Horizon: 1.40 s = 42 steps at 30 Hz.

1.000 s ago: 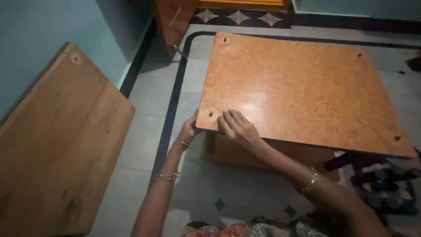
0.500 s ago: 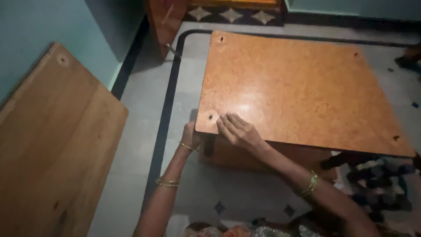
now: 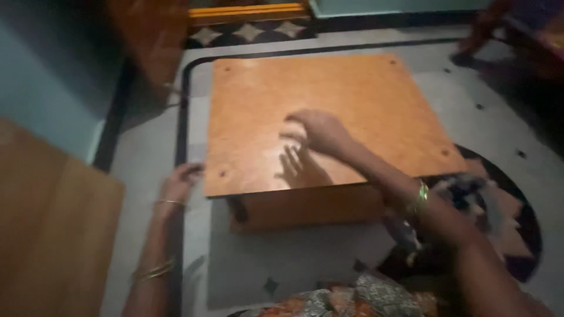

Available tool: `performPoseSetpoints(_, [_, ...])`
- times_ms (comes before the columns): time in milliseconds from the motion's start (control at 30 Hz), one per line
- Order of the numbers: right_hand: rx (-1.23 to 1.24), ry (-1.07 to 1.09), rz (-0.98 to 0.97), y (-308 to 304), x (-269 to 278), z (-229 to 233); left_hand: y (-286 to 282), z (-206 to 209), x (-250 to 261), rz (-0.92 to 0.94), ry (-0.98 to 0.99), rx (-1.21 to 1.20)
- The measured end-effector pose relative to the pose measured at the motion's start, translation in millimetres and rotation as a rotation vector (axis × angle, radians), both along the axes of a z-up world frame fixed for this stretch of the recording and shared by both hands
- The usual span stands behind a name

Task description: The person assembles a small wooden table by inserting cylindrical legs into pre-drilled holes in the tabletop and securing them. They handle the tabletop and legs, aligning and pressing the legs into place.

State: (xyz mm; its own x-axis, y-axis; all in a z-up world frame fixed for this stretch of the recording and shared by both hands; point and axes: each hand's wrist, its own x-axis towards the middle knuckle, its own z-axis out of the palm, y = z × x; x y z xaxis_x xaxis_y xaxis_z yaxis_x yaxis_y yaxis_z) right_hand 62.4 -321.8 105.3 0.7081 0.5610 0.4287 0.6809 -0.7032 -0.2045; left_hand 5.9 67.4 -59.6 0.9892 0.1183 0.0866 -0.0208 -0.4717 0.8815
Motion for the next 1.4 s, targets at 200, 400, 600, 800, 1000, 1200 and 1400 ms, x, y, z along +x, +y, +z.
performPoseSetpoints(200, [0.023,0.319,-0.464,-160,92,0,-62,112,26,0.162,-0.145,0.112])
performPoseSetpoints(400, [0.121,0.313,-0.673,-315,142,-55,-205,129,85,-0.101,-0.213,0.232])
performPoseSetpoints(600, [0.327,0.812,-0.648,-380,155,-76,-351,105,118,-0.274,-0.186,0.375])
performPoseSetpoints(800, [0.908,1.045,-0.502,-382,140,-74,-445,111,59,-0.343,-0.388,0.262])
performPoseSetpoints(1000, [0.878,0.944,-0.451,-377,124,-78,-439,124,64,-0.49,-0.19,0.32])
performPoseSetpoints(1200, [0.767,0.866,-0.557,-361,109,-62,-447,136,66,-0.475,0.037,0.655])
performPoseSetpoints(1400, [0.598,0.894,-0.629,-362,78,-53,-510,125,78,-0.487,-0.019,0.811])
